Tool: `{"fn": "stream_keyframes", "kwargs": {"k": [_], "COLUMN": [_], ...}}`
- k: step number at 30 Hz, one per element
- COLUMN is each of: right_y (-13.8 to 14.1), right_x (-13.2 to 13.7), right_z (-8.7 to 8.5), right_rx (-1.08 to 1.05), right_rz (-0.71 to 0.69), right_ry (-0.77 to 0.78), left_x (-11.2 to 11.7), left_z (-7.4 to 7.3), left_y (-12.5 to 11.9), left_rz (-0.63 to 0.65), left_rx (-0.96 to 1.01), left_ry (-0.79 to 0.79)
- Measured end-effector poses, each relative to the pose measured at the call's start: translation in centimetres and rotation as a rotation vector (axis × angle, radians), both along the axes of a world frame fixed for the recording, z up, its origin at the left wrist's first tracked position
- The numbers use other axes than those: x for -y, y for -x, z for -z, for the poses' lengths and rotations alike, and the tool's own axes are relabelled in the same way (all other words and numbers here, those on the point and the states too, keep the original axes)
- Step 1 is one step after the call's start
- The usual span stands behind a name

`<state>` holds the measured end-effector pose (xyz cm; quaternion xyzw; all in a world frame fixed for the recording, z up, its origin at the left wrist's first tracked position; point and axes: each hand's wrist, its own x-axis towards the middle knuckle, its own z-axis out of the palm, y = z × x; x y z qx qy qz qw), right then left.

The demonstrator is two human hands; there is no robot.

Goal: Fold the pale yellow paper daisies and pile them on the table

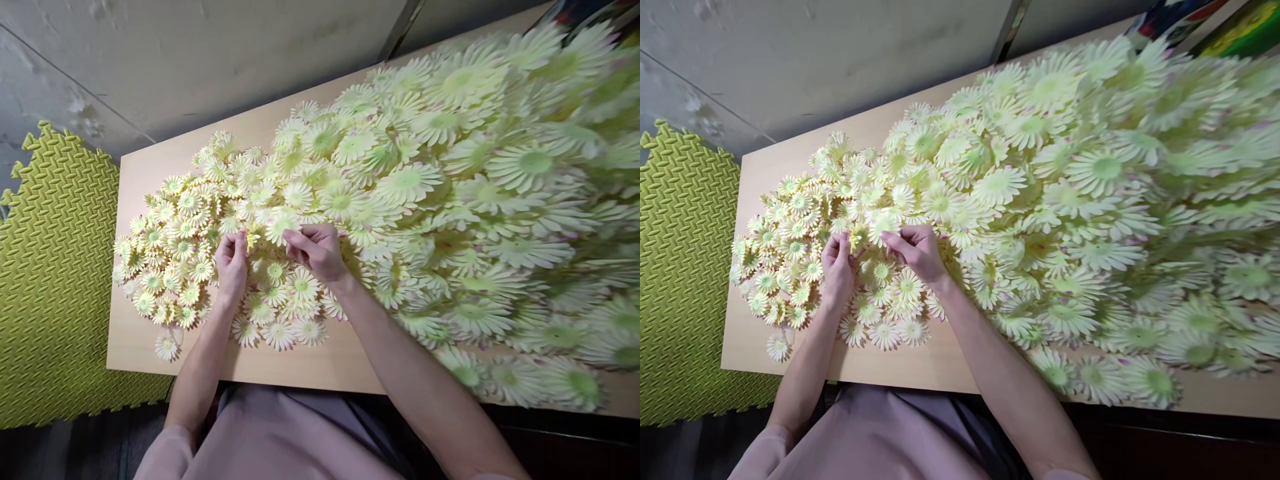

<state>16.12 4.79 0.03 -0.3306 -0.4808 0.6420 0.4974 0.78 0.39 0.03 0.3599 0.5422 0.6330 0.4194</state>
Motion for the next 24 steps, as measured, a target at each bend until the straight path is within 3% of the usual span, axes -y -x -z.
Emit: {"fn": "stream_keyframes", "kwargs": {"k": [4,13,24], "right_y": [-0.14,0.13,-0.05], "right_x": [0.45,0.28,-0.02], "right_z": [-0.47,-0.40,0.21], "right_rx": [0.169,0.129,0.104], "right_rz": [-0.169,-0.160,-0.190], "right_ry": [-0.057,-0.014,-0.050], "left_x": [0.15,0.26,-0.17], "left_z": [-0.50,-0.61,0.15], "left_y": [-0.34,-0.48,-0.27], "left_rz": [0.045,0.069,0.121], "left_rx": [-0.142,-0.140,0.351], "left_ry": [-0.055,-0.039,0.118]}}
